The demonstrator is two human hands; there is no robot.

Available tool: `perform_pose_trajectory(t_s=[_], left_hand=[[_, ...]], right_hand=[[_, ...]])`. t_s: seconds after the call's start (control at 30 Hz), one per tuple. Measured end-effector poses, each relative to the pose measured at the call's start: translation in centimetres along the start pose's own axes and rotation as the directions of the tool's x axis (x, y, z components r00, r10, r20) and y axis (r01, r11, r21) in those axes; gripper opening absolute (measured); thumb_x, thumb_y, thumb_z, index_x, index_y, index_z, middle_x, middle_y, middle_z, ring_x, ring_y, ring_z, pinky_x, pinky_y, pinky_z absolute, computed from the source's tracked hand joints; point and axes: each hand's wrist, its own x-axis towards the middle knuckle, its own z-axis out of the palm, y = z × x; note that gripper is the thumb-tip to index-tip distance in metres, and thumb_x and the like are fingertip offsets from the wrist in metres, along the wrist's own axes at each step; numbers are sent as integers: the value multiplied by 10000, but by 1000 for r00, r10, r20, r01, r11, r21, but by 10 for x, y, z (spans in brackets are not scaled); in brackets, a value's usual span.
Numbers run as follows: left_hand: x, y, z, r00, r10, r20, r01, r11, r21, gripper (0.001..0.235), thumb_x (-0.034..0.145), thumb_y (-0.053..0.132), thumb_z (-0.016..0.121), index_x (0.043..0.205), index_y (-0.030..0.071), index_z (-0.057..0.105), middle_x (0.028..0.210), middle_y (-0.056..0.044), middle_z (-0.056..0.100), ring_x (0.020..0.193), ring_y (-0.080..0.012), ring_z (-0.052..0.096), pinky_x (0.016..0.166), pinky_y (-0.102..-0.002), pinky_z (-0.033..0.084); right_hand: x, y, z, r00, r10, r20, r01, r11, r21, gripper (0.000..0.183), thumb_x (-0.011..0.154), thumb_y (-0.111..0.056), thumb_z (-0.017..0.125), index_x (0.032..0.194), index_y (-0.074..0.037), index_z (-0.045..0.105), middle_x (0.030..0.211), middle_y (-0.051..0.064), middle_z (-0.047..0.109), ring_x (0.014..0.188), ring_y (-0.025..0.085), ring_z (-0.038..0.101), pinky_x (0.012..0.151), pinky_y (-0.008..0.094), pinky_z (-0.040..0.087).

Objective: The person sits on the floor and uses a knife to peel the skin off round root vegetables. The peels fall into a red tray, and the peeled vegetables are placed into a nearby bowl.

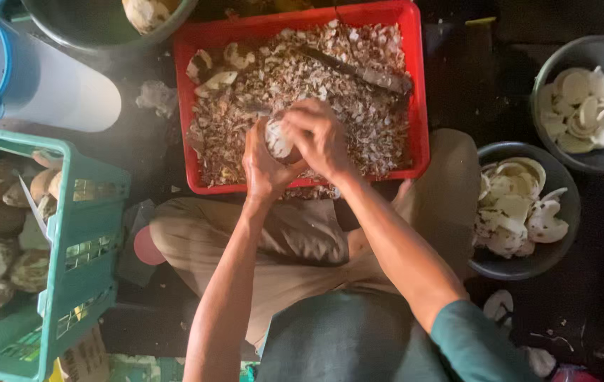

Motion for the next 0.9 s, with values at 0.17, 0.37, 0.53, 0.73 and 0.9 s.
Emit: perform_pose_trajectory(t_s=[0.17,0.37,0.53,0.73,0.9], left_hand=[[-13,9,19,967,90,-238,-93,996,-3,1129,687,400,990,1514,-46,365,1419,-254,507,1304,-425,545,1104,-497,491],[14,2,-21,963,267,33,-269,945,184,1282,489,480,1026,1445,-52,358,1339,-271,500,1216,-465,524,1037,-561,420],[26,-3,-26,957,150,247,-125,986,-114,1243,592,399,1024,1525,-71,350,1438,-249,540,1358,-383,560,1155,-451,467],[4,6,-16,991,-62,118,90,965,-248,1241,541,357,1003,1473,-120,336,1394,-267,542,1287,-350,561,1092,-446,478],[10,9,-3,998,60,-7,-60,992,-115,1024,665,310,968,1438,-101,437,1301,-247,580,1213,-332,605,1056,-436,531]], right_hand=[[5,17,-16,998,58,-18,-53,974,222,324,1043,-341,663,1069,-31,756,1058,38,716,993,167,658,895,302,545],[-17,40,-42,971,214,-106,-178,944,278,329,1026,-310,696,1091,7,754,1032,41,716,997,133,608,926,277,472],[-24,46,-35,981,165,-98,-137,961,241,260,981,-249,709,1049,-3,760,1044,28,734,1013,130,664,916,279,517],[-27,36,-47,957,277,-91,-235,917,323,248,987,-261,708,1074,-36,764,1035,32,731,984,121,648,895,277,509],[-18,-10,-32,965,-251,-75,244,966,-87,192,1050,-276,682,1029,-108,773,1047,26,718,1014,167,651,929,334,522]])
